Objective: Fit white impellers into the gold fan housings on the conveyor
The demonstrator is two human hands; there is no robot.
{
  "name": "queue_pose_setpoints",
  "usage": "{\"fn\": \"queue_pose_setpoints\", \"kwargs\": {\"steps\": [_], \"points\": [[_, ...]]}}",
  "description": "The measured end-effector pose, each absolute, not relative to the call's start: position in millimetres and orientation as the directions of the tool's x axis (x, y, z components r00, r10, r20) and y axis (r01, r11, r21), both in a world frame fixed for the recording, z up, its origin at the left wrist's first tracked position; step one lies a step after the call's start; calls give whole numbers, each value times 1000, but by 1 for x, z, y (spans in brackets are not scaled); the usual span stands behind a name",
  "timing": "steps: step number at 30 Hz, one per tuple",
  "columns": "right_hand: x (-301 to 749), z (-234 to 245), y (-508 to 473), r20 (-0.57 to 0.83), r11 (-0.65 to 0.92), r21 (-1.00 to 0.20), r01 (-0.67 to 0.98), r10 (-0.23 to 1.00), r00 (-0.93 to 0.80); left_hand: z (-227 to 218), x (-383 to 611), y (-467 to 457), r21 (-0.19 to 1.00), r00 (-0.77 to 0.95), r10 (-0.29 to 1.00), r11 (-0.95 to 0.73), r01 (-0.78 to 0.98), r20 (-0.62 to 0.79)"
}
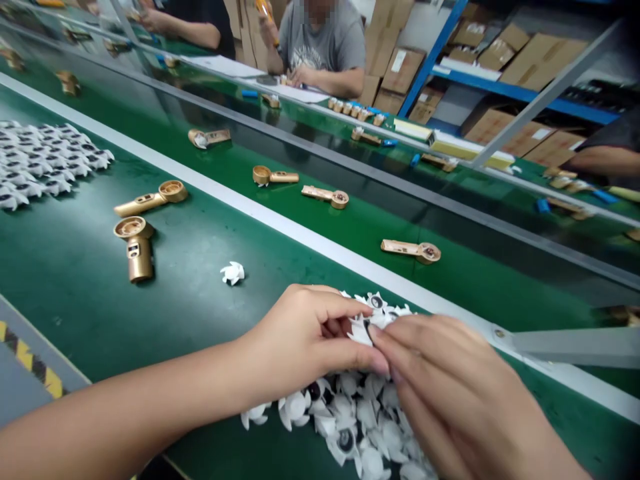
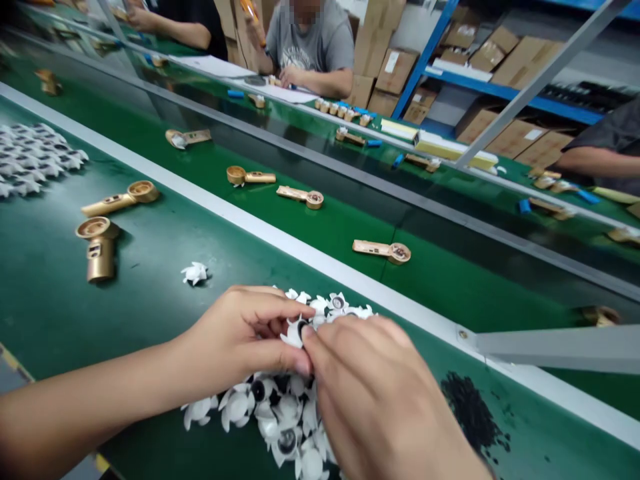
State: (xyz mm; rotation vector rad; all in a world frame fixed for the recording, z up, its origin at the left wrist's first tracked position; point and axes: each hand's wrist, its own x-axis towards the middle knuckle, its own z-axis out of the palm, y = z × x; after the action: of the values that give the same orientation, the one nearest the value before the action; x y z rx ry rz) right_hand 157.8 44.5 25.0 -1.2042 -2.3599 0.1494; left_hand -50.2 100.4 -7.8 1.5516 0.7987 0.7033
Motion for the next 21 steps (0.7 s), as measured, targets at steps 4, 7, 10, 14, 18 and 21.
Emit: {"fn": "queue_pose_setpoints", "kwargs": {"steps": [4,7,10,14,18,21], "points": [[145,16,168,309,365,-342,866,914,-263,1,-59,121,990,472,876,132,-37,-99],[121,-3,268,227,262,-326,909,954,-194,3,-65,132,927,523,832,325,-187,-186],[101,-18,320,169,262,-317,912,961,-217,4,-68,138,899,508,844,345,-270,-172],[108,-13,303,199,340,-317,885,937,-288,15,-74,140,886,394,912,273,-375,-114],[140,15,226,326,392,-357,848,903,-280,29,-81,135,922,318,947,163,-352,-46],[153,36,156,352,401,-600,692,909,-222,31,-82,128,928,338,940,84,-363,47]]}}
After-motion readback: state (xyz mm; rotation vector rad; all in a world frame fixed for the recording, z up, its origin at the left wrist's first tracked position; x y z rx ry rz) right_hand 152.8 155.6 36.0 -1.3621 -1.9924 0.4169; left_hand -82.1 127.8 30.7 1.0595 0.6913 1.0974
